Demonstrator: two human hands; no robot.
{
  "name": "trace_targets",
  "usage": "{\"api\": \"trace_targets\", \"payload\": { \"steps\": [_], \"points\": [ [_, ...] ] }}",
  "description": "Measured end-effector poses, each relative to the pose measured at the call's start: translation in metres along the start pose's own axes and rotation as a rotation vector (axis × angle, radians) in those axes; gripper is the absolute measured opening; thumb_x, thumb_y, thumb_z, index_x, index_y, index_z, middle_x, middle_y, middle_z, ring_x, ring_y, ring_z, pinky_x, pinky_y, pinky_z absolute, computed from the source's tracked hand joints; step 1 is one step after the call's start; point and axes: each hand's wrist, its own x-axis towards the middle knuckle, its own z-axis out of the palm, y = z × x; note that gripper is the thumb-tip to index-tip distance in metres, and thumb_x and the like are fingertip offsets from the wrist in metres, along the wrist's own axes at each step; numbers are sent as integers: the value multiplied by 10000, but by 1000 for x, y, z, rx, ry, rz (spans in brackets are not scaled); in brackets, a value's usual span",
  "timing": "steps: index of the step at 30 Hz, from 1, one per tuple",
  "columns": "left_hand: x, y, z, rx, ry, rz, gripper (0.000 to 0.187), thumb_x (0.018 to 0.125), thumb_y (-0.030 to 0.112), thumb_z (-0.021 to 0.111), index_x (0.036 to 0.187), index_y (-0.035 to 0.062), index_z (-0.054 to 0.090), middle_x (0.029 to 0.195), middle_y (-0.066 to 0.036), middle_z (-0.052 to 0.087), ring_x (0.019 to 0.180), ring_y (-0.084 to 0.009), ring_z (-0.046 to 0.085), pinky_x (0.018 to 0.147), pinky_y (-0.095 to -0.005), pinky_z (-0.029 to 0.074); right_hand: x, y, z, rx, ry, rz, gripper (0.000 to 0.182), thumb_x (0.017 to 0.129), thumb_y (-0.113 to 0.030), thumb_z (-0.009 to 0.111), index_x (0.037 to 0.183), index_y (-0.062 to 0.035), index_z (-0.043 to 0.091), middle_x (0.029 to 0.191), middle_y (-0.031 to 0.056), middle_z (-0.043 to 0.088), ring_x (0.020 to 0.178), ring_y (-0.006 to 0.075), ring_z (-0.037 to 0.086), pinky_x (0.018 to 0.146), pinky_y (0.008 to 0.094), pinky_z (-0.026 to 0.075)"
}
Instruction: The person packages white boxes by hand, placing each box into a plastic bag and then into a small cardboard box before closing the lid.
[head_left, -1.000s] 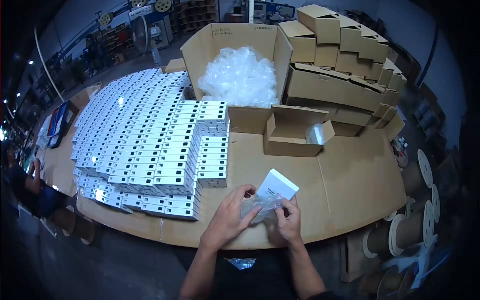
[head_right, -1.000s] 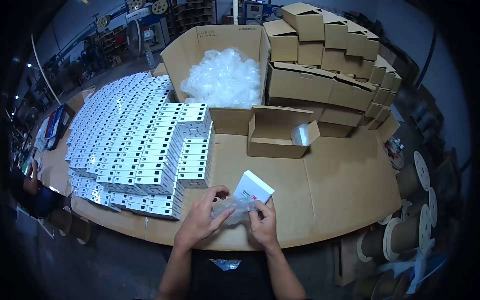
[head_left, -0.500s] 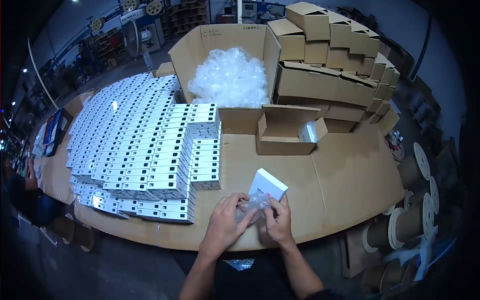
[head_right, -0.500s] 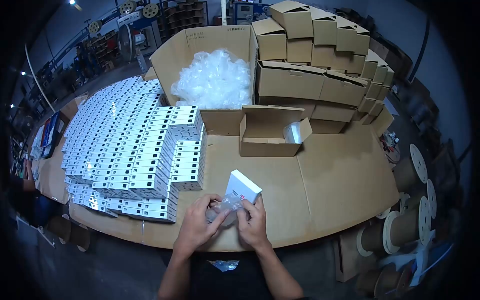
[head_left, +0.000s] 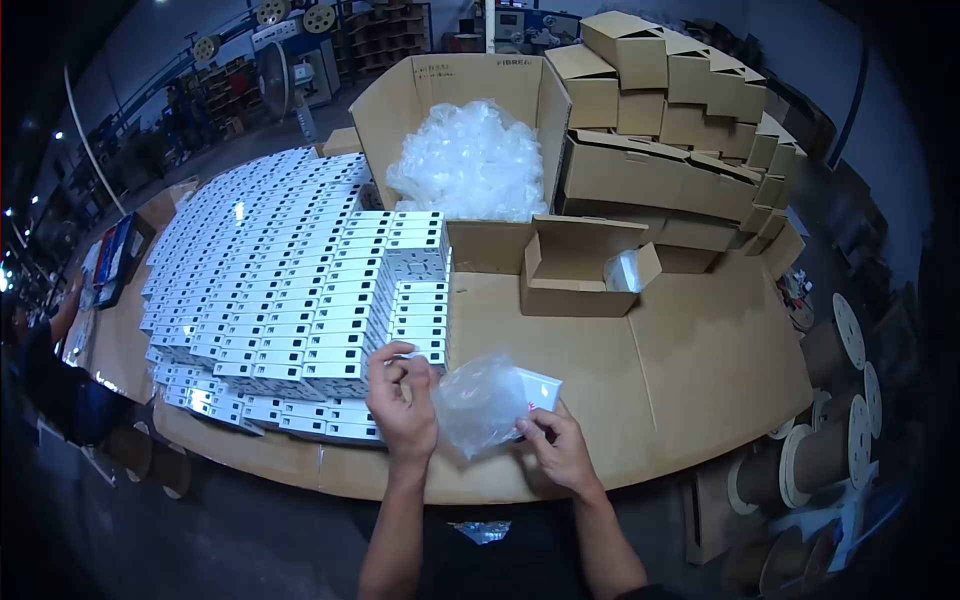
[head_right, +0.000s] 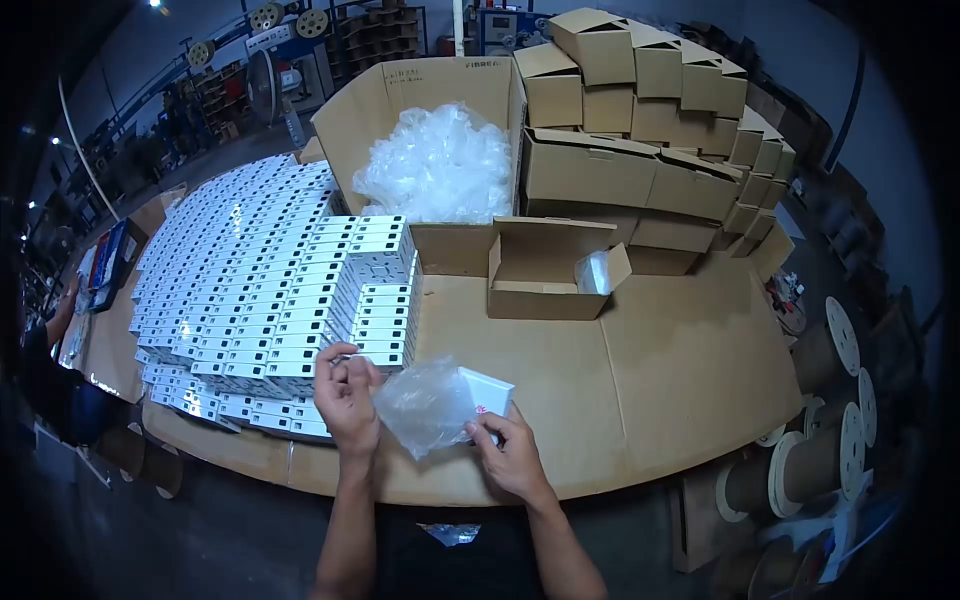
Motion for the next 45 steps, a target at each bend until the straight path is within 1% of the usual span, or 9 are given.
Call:
{"api": "trace_targets", "payload": {
  "steps": [2, 5, 11, 21, 24, 28, 31, 39, 45],
  "points": [
    [-9, -15, -5, -92, 21, 12, 468, 1024, 106, 641, 1380, 0, 356, 1252, -157, 552, 1190, -187, 572, 949, -270, 487, 2, 6, 6, 23, 130, -81, 169, 989, -114, 696, 942, 48, 713, 1039, 113, 578, 916, 201, 617, 786, 317, 504],
    [-43, -20, -1, -180, -185, -214, 472, 1010, 90, 665, 1364, -11, 370, 1292, -146, 540, 1199, -183, 571, 973, -288, 497, 5, 15, 15, 112, 216, -105, 170, 982, -116, 708, 936, 47, 715, 1043, 113, 578, 919, 203, 613, 787, 324, 504],
    [-51, -29, -3, -330, -205, -395, 483, 984, 55, 701, 1375, -39, 434, 1298, -123, 596, 1198, -154, 589, 999, -302, 502, 3, 5, 21, 35, 261, -172, 174, 976, -117, 720, 941, 53, 711, 1059, 123, 580, 932, 214, 598, 793, 327, 496],
    [-42, -16, -17, -144, -355, -372, 395, 858, 62, 845, 1199, -24, 663, 1143, -82, 727, 1051, -142, 682, 938, -300, 551, -10, 8, 23, 142, 182, -205, 128, 969, -62, 692, 1065, 11, 735, 1157, 127, 607, 1035, 232, 601, 902, 335, 492],
    [-48, -11, -19, -106, -432, -281, 529, 813, 26, 867, 1277, -36, 620, 1176, -89, 708, 1065, -166, 681, 944, -317, 556, 1, 12, -23, 62, 210, -167, 253, 1005, -98, 635, 1234, 7, 656, 1191, 107, 586, 1033, 167, 565, 902, 310, 477],
    [-55, -16, -23, -72, -488, -244, 505, 796, 28, 883, 1239, -38, 651, 1132, -88, 729, 1044, -157, 690, 947, -314, 555, 29, -41, -37, 244, 353, -478, 455, 984, -24, 627, 1413, -48, 478, 1221, 133, 571, 1069, 186, 581, 945, 322, 488],
    [-55, -13, -23, -13, -512, -181, 425, 809, 61, 881, 1179, -33, 694, 1065, -84, 754, 965, -137, 703, 889, -299, 561, 45, -57, -58, 121, 145, -646, 591, 966, 5, 642, 1463, -83, 335, 1202, 130, 560, 1046, 180, 589, 928, 319, 500],
    [-53, -15, -27, 122, -531, -120, 399, 809, 87, 884, 1139, -28, 690, 993, -98, 766, 897, -139, 720, 828, -301, 574, 64, -74, -56, 174, -318, -716, 450, 840, 192, 591, 1210, -63, 557, 1175, 140, 549, 1013, 207, 588, 859, 315, 510],
    [-54, -20, -26, 124, -443, -140, 391, 807, 86, 882, 1117, -15, 667, 985, -92, 768, 906, -145, 730, 824, -306, 580, 62, -94, -53, 23, -362, -611, 313, 820, 161, 587, 1060, -18, 677, 1131, 135, 611, 974, 220, 620, 836, 325, 515]
  ]
}}
